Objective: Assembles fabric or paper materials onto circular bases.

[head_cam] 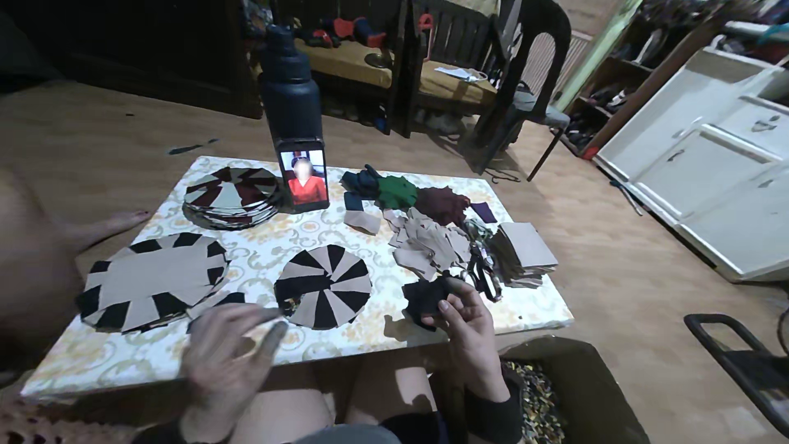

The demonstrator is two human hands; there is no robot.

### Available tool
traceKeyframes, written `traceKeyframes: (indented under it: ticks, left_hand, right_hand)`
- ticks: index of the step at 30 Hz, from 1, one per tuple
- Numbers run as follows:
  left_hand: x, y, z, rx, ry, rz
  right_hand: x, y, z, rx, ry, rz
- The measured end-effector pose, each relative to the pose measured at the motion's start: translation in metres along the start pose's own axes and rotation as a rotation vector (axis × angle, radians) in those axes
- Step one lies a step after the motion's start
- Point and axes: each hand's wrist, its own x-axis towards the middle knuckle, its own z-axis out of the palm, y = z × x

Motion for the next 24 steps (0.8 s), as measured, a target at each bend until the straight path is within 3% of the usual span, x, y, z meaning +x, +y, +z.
traceKeyframes:
  ticks: [4, 7, 12, 16, 20, 24]
  left_hand:
    - [-0.004, 0.068, 0.026, -0.183, -0.204, -0.148]
    - [-0.008, 0.083, 0.046, -0.275, -0.354, -0.251]
    - [-0.001, 0.085, 0.052, -0.860, -0.348, -0.648]
    - [0.000, 0.086, 0.051, -0.991, -0.228, -0.912]
    - [0.002, 0.091, 0.050, -1.019, -0.199, -0.924]
    - [-0.004, 0.090, 0.055, -0.975, -0.163, -0.786]
  right_hand:
    - [-0.008, 0.009, 0.026, -0.151, -0.093, -0.090]
    - [-0.018, 0.014, 0.045, -0.264, -0.194, -0.168]
    - [-0.030, 0.008, 0.056, -0.190, -0.368, -0.105]
    - [-0.029, 0.014, 0.049, -0.069, -0.305, -0.157]
    - [-0.028, 0.026, 0.049, -0.173, -0.142, -0.240]
    - [-0.037, 0.035, 0.062, -0.060, -0.199, -0.186]
